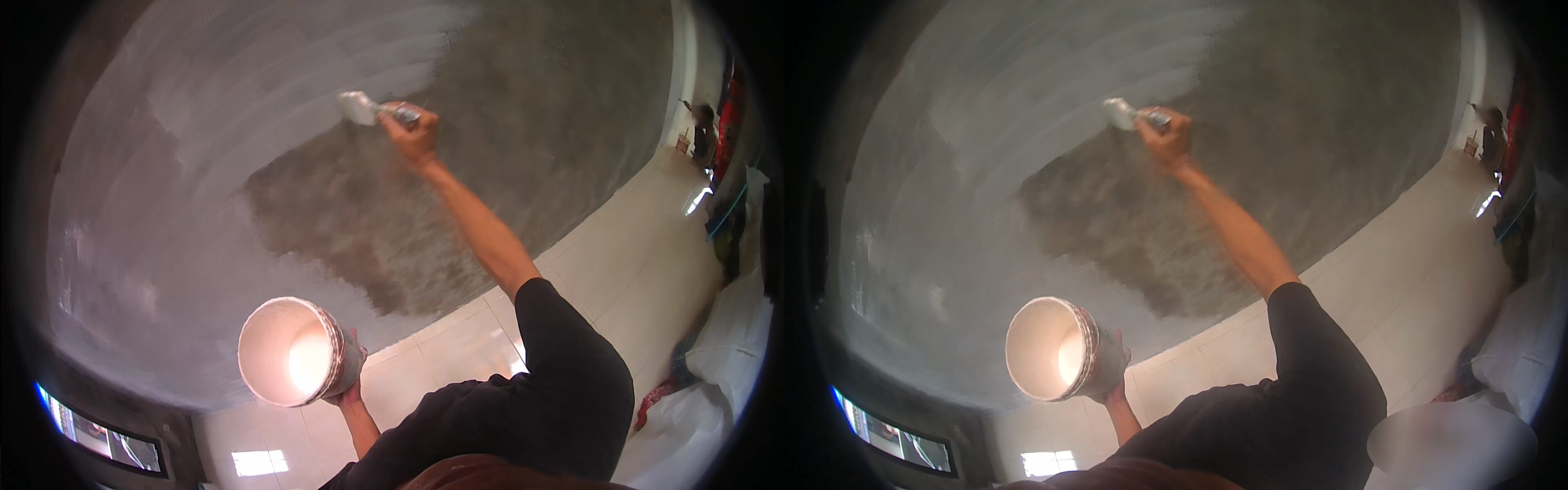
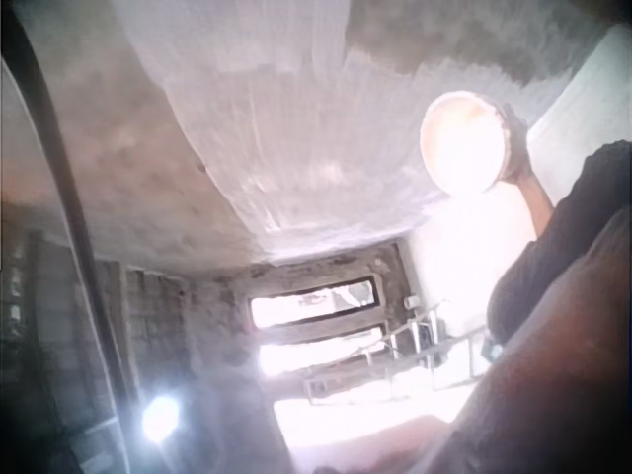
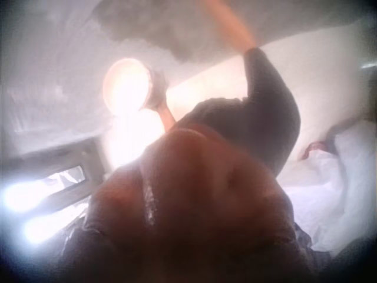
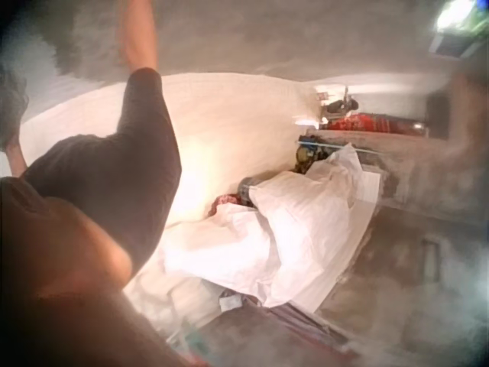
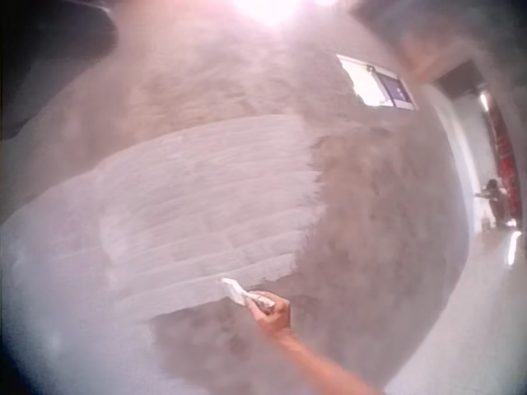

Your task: The person paints a ceiling using a paintbrush and a bucket of white paint. They repeatedly dip the brush into the bucket and apply paint to the ceiling surface in a repetitive manner.

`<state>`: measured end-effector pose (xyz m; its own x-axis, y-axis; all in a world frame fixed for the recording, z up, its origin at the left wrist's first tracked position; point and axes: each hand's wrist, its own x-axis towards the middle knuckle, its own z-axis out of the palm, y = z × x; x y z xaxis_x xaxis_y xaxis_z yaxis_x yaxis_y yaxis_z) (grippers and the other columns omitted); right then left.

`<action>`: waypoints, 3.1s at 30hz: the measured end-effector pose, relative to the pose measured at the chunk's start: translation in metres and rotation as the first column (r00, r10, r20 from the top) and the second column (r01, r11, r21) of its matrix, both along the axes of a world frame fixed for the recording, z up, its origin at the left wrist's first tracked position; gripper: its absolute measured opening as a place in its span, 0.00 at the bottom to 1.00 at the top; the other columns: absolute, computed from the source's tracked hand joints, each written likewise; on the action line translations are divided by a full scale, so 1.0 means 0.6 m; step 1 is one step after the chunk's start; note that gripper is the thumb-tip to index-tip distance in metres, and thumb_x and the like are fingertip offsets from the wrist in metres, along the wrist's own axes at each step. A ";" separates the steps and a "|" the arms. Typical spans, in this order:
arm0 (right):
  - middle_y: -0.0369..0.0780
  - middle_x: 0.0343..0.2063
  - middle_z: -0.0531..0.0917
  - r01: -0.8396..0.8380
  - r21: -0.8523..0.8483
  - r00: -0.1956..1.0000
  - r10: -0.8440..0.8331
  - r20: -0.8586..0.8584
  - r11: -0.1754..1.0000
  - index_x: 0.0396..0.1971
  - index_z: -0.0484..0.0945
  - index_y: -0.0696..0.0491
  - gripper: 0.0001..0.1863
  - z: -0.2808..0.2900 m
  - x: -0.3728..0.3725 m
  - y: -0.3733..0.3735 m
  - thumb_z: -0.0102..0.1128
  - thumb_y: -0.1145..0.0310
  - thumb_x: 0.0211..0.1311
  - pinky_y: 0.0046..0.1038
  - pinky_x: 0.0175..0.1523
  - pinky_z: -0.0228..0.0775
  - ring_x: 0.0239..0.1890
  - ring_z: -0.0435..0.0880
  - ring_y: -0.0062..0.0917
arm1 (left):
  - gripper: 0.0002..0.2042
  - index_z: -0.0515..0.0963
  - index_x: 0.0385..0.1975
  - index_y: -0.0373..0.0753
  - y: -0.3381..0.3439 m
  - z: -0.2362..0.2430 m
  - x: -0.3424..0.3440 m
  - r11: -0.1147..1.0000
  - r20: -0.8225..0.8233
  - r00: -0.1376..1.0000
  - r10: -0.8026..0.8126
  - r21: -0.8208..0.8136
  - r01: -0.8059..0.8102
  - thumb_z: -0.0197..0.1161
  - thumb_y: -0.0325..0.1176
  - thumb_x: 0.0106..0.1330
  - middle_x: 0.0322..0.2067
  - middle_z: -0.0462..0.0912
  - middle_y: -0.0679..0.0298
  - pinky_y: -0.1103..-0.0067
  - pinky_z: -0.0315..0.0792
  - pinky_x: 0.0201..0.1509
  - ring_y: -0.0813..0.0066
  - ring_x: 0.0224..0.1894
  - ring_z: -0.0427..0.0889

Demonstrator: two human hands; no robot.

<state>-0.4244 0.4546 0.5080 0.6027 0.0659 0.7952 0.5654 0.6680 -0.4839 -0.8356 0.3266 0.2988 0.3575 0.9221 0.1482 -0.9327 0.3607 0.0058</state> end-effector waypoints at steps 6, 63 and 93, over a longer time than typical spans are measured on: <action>0.46 0.27 0.90 0.569 -0.054 0.813 -0.572 -0.112 0.820 0.33 0.89 0.58 0.09 -0.021 0.202 -0.037 0.71 0.68 0.56 0.33 0.36 0.80 0.30 0.91 0.35 | 0.38 0.63 0.74 0.48 0.000 0.006 0.004 0.983 0.008 1.000 0.013 -0.183 -0.011 0.54 0.64 0.68 0.73 0.64 0.55 0.39 0.47 0.73 0.39 0.76 0.52; 0.40 0.30 0.89 -0.546 -0.626 0.654 0.750 0.097 0.556 0.37 0.86 0.61 0.12 0.111 -0.147 -0.331 0.71 0.68 0.60 0.24 0.35 0.76 0.29 0.87 0.23 | 0.35 0.59 0.74 0.45 0.018 -0.068 0.066 0.990 -0.210 0.970 -0.120 0.051 0.134 0.46 0.62 0.74 0.70 0.66 0.55 0.53 0.70 0.70 0.55 0.69 0.70; 0.51 0.19 0.83 0.279 -0.899 0.530 0.726 0.438 0.338 0.26 0.85 0.62 0.12 -0.004 -0.307 -0.263 0.71 0.67 0.49 0.38 0.32 0.76 0.22 0.83 0.46 | 0.43 0.60 0.74 0.47 0.033 -0.107 0.063 0.992 -0.270 0.955 -0.121 0.002 0.126 0.43 0.73 0.68 0.71 0.65 0.58 0.50 0.72 0.68 0.53 0.70 0.69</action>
